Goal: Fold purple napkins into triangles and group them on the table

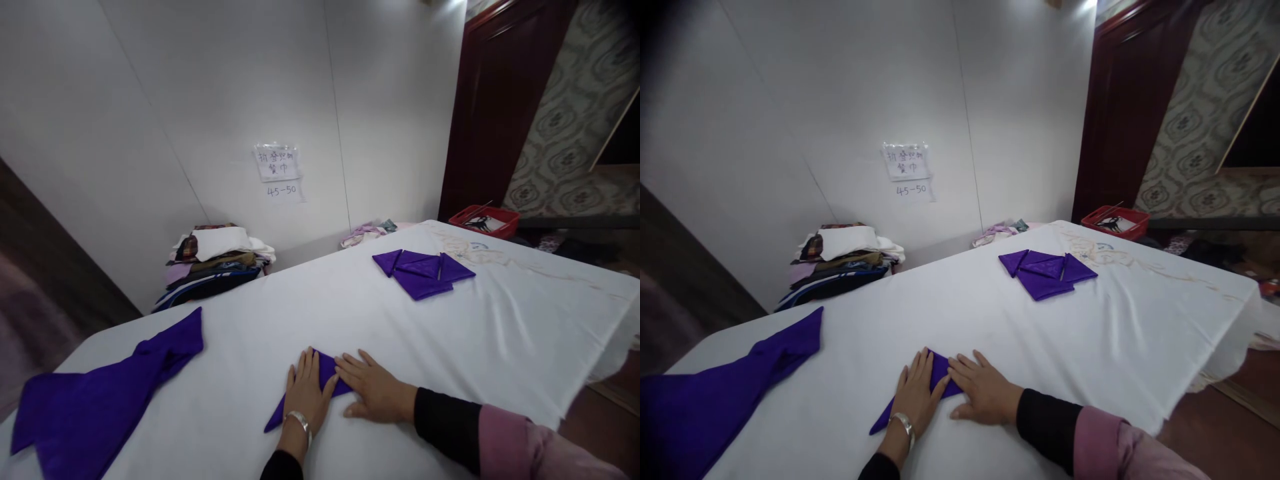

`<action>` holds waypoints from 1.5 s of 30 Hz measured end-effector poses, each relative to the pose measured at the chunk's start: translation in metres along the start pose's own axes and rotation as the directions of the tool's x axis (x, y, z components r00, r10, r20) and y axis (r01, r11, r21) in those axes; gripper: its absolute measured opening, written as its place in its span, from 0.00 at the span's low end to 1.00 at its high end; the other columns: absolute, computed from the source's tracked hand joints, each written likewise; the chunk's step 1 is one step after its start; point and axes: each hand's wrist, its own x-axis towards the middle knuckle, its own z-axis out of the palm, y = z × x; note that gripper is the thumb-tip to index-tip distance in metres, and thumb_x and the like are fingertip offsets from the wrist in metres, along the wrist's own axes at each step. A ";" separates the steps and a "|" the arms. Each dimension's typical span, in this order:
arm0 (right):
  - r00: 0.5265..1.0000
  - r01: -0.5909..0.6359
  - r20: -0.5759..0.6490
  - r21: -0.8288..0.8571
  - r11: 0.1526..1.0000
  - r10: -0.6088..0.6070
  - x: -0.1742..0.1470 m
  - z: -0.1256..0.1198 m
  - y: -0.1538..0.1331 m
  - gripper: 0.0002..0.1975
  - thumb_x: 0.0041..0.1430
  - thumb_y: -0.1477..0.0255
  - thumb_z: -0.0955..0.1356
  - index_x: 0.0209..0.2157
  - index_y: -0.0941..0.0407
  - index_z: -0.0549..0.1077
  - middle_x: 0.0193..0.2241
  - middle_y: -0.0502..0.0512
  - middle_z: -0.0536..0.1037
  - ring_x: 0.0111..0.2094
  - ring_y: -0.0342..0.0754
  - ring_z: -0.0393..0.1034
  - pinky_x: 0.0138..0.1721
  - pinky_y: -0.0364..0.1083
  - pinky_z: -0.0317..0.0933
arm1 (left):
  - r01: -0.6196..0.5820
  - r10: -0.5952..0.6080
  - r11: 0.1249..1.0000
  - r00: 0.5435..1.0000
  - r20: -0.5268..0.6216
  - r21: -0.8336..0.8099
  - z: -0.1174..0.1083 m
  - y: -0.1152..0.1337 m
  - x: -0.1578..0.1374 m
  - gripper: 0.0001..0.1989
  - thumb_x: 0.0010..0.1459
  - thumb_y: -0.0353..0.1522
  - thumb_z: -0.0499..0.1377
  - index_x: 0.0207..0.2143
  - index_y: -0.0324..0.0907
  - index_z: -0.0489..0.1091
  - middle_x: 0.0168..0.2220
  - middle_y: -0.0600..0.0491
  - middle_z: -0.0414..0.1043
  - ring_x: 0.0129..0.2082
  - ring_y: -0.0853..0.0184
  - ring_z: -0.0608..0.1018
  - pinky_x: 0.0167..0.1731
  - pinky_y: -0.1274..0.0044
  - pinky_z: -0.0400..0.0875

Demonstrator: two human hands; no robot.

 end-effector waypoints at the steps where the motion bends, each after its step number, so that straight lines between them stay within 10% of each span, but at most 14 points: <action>1: 1.000 -0.005 0.007 -0.005 1.000 0.005 -0.004 -0.001 0.001 0.42 0.58 0.48 0.58 0.65 0.56 0.42 0.64 0.63 0.46 0.65 0.56 0.37 0.61 0.61 0.29 | 0.000 0.000 1.000 1.000 -0.006 -0.001 0.001 0.000 0.000 0.35 0.61 0.48 0.39 0.63 0.36 0.48 0.65 0.46 0.40 0.65 0.57 0.47 0.61 0.60 0.45; 14: 0.991 -0.129 0.005 -0.114 0.985 0.131 -0.049 -0.014 0.005 0.40 0.60 0.48 0.56 0.65 0.59 0.44 0.64 0.65 0.45 0.65 0.57 0.35 0.61 0.63 0.28 | 0.018 -0.018 1.000 1.000 -0.011 0.021 -0.006 0.007 -0.003 0.36 0.61 0.48 0.39 0.63 0.33 0.47 0.65 0.46 0.41 0.65 0.58 0.47 0.61 0.61 0.44; 27: 0.994 0.108 -0.024 0.027 0.994 -0.107 0.028 0.008 -0.028 0.46 0.57 0.45 0.57 0.65 0.63 0.40 0.65 0.67 0.40 0.65 0.56 0.29 0.62 0.59 0.28 | -0.046 0.028 0.980 0.995 0.092 0.196 -0.010 0.009 -0.003 0.29 0.58 0.31 0.45 0.63 0.39 0.50 0.66 0.48 0.38 0.65 0.57 0.44 0.60 0.58 0.44; 45: 1.000 -0.026 0.002 -0.035 0.999 0.026 -0.048 -0.003 0.010 0.39 0.60 0.51 0.58 0.65 0.55 0.42 0.64 0.64 0.47 0.64 0.58 0.38 0.61 0.64 0.29 | 0.040 -0.041 0.998 0.999 0.018 0.052 -0.001 0.006 0.000 0.34 0.62 0.45 0.39 0.64 0.34 0.44 0.66 0.47 0.38 0.65 0.58 0.46 0.61 0.61 0.43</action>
